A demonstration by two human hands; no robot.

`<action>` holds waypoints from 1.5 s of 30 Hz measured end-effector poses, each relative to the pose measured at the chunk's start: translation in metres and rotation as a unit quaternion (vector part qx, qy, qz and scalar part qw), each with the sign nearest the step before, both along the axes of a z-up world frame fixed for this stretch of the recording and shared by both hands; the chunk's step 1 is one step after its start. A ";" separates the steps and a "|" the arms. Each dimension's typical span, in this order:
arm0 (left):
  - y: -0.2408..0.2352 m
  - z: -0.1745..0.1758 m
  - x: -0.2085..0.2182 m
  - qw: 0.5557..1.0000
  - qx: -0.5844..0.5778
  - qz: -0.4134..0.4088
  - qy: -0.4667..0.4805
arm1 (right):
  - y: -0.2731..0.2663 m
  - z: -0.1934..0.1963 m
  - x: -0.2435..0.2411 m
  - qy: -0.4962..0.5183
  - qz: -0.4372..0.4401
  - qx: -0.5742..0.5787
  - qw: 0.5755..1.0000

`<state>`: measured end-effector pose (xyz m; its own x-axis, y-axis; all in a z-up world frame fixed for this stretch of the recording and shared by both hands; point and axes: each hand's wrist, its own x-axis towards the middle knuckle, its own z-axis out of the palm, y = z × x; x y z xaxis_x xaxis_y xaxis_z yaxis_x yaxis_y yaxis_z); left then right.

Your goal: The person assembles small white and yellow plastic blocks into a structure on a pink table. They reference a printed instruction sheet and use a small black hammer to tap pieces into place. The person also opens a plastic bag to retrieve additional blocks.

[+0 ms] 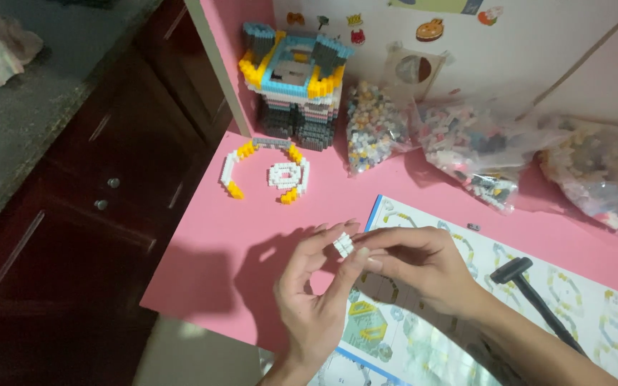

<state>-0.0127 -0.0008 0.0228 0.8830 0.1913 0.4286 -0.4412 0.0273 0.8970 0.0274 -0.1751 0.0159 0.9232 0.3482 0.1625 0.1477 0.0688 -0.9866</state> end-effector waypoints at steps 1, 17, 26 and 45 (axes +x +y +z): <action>0.000 0.000 -0.002 1.000 0.000 0.001 0.002 | 0.000 -0.004 -0.001 0.002 0.001 0.000 1.000; 0.002 0.009 -0.014 1.000 0.015 0.008 -0.002 | -0.005 0.003 -0.002 0.008 0.054 0.025 0.998; 0.013 0.007 -0.012 0.999 -0.040 -0.018 -0.012 | 0.007 0.022 0.003 -0.002 0.070 -0.016 0.997; 0.090 -0.013 0.019 0.988 -0.054 -0.044 -0.140 | 0.088 0.039 0.025 -0.192 0.067 -0.028 0.979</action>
